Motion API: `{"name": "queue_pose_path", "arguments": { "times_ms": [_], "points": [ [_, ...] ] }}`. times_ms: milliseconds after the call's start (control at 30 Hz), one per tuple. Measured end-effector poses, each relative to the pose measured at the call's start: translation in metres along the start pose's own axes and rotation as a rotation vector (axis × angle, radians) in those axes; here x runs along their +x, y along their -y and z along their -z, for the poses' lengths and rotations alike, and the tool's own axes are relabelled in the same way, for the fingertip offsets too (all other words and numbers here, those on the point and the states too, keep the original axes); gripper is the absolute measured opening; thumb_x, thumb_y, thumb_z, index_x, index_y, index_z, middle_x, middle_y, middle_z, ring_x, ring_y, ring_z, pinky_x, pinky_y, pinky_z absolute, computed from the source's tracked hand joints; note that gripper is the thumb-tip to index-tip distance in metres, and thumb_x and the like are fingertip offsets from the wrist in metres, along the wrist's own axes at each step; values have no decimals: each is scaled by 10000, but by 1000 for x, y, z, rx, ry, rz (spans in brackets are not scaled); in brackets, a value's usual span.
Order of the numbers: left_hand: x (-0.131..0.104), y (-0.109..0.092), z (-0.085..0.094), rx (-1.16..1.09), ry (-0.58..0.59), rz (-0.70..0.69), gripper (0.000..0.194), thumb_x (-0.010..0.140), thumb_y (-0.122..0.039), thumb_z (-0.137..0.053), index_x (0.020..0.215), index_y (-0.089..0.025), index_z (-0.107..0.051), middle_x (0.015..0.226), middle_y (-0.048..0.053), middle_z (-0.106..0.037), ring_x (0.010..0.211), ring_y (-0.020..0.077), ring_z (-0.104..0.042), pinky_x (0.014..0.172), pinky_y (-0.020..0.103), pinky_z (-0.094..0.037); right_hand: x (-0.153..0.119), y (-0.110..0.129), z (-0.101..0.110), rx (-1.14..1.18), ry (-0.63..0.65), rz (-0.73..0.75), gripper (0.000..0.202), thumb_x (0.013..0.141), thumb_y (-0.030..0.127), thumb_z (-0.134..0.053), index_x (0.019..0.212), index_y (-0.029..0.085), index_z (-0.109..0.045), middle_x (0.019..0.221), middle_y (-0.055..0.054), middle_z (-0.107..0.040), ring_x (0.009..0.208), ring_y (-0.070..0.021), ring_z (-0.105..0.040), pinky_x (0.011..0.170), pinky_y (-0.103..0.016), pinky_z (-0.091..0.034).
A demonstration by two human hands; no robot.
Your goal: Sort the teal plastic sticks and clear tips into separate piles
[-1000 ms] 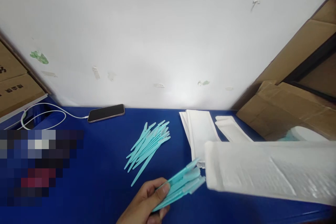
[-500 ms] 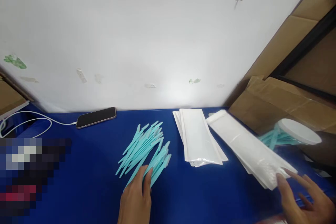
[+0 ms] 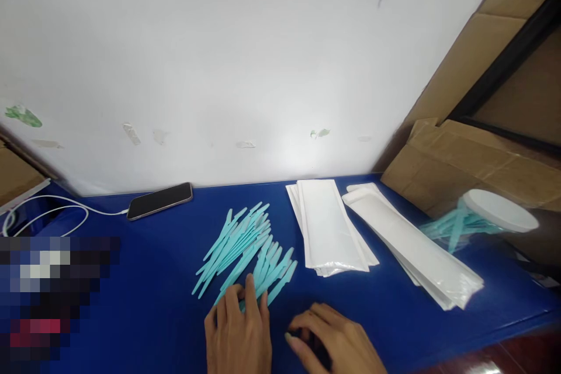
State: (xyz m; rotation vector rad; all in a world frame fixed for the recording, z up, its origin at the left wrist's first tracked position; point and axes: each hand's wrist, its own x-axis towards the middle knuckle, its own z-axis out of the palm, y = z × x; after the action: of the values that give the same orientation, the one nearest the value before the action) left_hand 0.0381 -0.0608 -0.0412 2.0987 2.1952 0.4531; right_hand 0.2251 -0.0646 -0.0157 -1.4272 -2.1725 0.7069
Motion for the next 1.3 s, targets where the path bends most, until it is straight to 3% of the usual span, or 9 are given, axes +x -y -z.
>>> {"name": "queue_pose_path", "arguments": {
  "times_ms": [133,267,400,500,667,833,1000,1133,1300],
  "points": [
    [6,9,11,7,-65,-98,439,983,-421,-427,1302,-209,-641,1201,185,-644,1100,361,-605,869,492,-498,21,11,-23,-80,-70,7,136,944,212,-524,953,295,-632,933,-9,-678,852,-203,-676,709,-307,-563],
    [49,28,38,-54,-101,-202,490,993,-472,-410,1375,-224,-588,1423,167,-530,1367,384,-429,1041,561,-439,31,17,-24,-73,-82,11,72,952,260,-552,969,297,-611,981,-22,-657,912,-230,-644,771,-373,-559],
    [108,61,48,-84,56,-354,553,1027,-483,-356,1556,-326,-309,1664,59,-200,1520,378,-152,1164,619,-275,35,21,-31,-49,-77,6,88,915,350,-635,985,311,-597,995,-18,-633,946,-253,-626,885,-477,-535],
    [128,77,39,-123,150,-439,529,1055,-448,-279,1568,-324,-250,1671,24,-151,1533,318,-120,1210,556,-216,40,24,-35,-73,-72,-24,126,898,379,-661,941,290,-584,985,-28,-608,947,-268,-610,880,-515,-530],
    [110,71,17,-226,159,-383,555,1062,-421,-249,1581,-228,-215,1657,55,-204,1533,247,-154,1244,482,-193,57,27,-22,-102,-31,13,142,908,376,-661,981,287,-577,1026,-15,-589,1023,-255,-589,945,-499,-516],
    [90,59,11,-374,161,-191,599,1052,-465,-236,1596,-224,-161,1675,55,-124,1545,259,-77,1246,519,-172,69,29,-8,-250,-19,77,101,933,326,-628,1009,265,-601,1055,-40,-606,978,-253,-606,773,-402,-568],
    [90,59,17,-455,188,-148,554,1052,-479,-235,1586,-345,-176,1679,-22,-121,1549,261,-22,1234,583,-165,42,32,5,-158,-288,290,132,940,158,-570,996,256,-639,884,-5,-672,754,-150,-650,657,-265,-536],
    [90,62,16,-449,171,-177,525,1051,-479,-249,1569,-409,-202,1677,-63,-120,1551,256,-15,1228,605,-178,29,16,19,-355,-622,249,297,871,252,-689,1167,256,-658,1236,-101,-640,1126,-299,-603,903,-453,-525],
    [89,63,11,-472,166,-139,526,1046,-487,-247,1566,-433,-190,1673,-47,-152,1548,282,-66,1200,647,-220,40,-29,26,-501,-548,80,408,931,333,-604,1338,334,-578,1522,-70,-437,1379,-360,-411,1017,-613,-454]
  ]
}}
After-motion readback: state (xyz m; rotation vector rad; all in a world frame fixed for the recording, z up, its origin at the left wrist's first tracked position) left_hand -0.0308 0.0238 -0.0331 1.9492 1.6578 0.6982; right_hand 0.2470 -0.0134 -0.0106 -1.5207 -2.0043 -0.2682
